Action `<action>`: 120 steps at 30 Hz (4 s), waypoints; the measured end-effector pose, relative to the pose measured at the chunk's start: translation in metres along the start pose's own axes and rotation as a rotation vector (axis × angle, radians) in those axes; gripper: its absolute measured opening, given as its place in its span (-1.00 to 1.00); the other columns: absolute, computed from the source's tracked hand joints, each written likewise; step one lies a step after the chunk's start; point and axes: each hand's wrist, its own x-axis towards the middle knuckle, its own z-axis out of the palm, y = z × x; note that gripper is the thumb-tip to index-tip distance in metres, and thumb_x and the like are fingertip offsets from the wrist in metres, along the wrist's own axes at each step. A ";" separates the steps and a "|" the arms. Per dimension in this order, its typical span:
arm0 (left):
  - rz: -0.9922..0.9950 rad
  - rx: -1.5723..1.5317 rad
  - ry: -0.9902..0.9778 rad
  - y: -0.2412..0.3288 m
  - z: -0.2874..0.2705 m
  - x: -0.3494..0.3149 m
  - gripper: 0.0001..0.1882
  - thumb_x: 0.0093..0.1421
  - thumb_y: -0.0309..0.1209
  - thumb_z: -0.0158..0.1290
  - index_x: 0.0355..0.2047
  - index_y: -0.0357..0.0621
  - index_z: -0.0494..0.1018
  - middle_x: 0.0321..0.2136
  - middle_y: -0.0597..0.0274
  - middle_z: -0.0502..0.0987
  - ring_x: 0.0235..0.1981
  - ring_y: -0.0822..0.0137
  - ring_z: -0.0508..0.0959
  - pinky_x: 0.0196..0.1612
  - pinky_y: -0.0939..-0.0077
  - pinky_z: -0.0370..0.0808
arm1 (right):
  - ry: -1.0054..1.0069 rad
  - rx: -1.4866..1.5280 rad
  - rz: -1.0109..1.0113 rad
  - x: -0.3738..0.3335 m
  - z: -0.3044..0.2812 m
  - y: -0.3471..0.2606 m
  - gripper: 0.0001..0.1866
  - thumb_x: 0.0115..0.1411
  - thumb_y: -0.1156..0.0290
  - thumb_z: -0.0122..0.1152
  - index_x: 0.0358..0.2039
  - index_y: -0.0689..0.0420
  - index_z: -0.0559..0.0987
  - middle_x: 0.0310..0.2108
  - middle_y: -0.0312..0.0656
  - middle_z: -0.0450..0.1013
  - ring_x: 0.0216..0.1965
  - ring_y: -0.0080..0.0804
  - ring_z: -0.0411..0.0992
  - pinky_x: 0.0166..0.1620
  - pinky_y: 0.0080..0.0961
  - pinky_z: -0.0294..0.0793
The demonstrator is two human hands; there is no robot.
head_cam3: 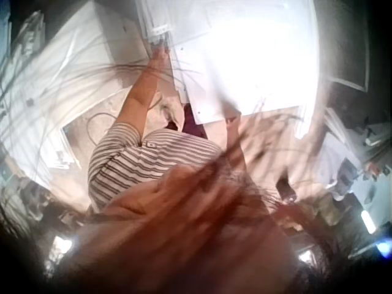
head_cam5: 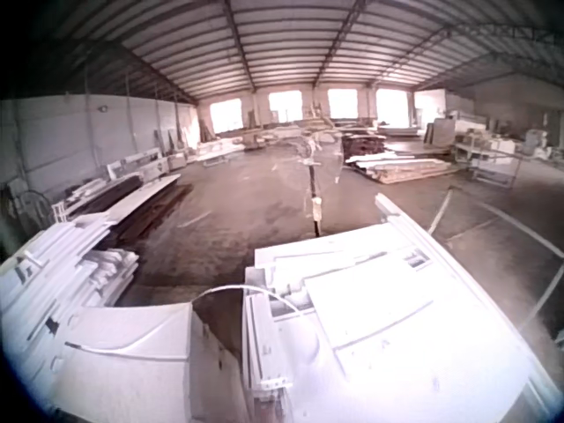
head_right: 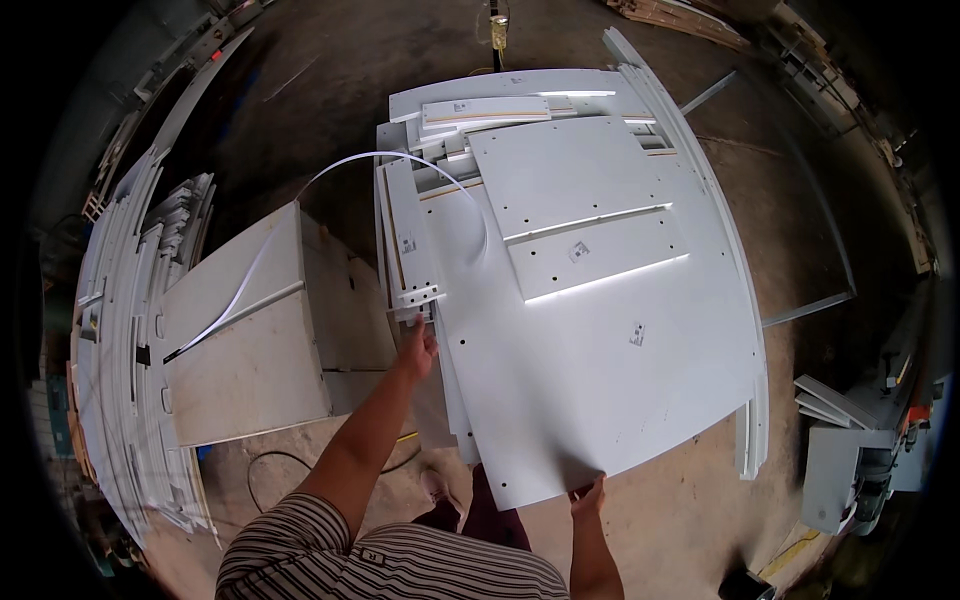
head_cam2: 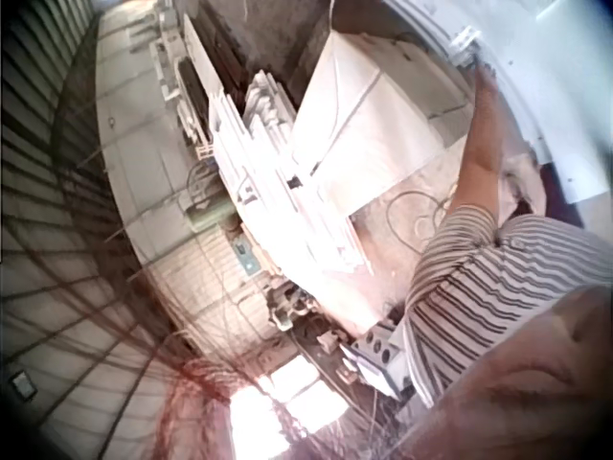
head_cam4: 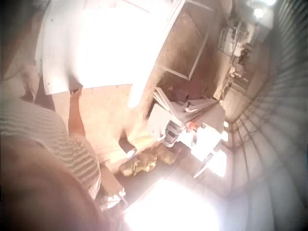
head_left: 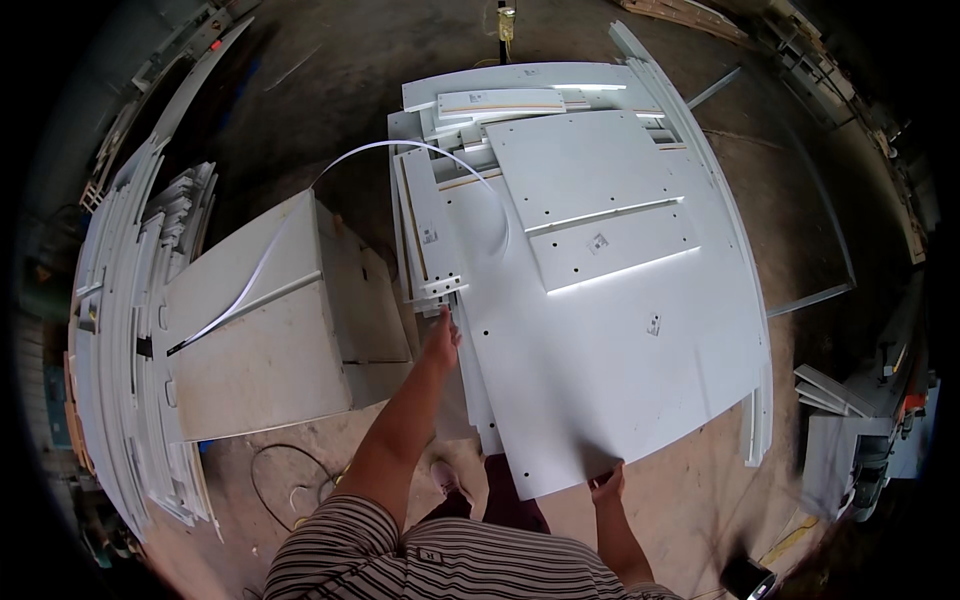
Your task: The person repeatedly picks up large white panels from a workbench and stacks them onto a pile. They use a yellow-handled scraper tool to smooth the surface of the panels before stacking them. The person also handles smaller white components, placing them on top of the stacked panels.
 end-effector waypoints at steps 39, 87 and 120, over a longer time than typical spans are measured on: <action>0.629 -0.256 0.021 0.225 -0.227 -0.219 -0.61 0.20 -0.24 0.07 -0.01 -0.15 0.39 -0.11 0.21 0.51 -0.13 0.33 0.53 -0.13 0.45 0.51 | -0.147 -0.144 0.004 0.020 0.003 -0.005 -0.46 0.19 -0.09 0.13 0.06 -0.03 0.38 -0.04 -0.27 0.39 -0.04 -0.27 0.35 -0.03 -0.12 0.32; 0.017 0.640 -0.477 -0.014 -0.236 -0.399 -0.27 0.36 0.08 -0.39 0.15 -0.41 0.20 0.01 -0.05 0.43 -0.04 0.13 0.46 0.02 0.29 0.41 | -0.494 -0.613 -0.131 -0.305 -0.063 -0.029 -0.75 0.30 0.27 0.03 -0.38 0.20 0.47 -0.55 -0.19 0.41 -0.50 -0.30 0.45 -0.36 -0.31 0.53; 0.065 0.508 0.246 -0.033 -0.204 -0.419 -0.28 0.32 0.12 -0.27 0.10 -0.35 0.31 -0.06 0.04 0.49 -0.07 0.18 0.49 0.01 0.34 0.41 | 0.436 -1.535 -0.865 -0.011 -0.014 -0.432 -0.27 0.25 -0.22 -0.26 -0.01 0.21 0.50 0.02 0.12 0.40 0.08 0.07 0.36 0.16 -0.13 0.28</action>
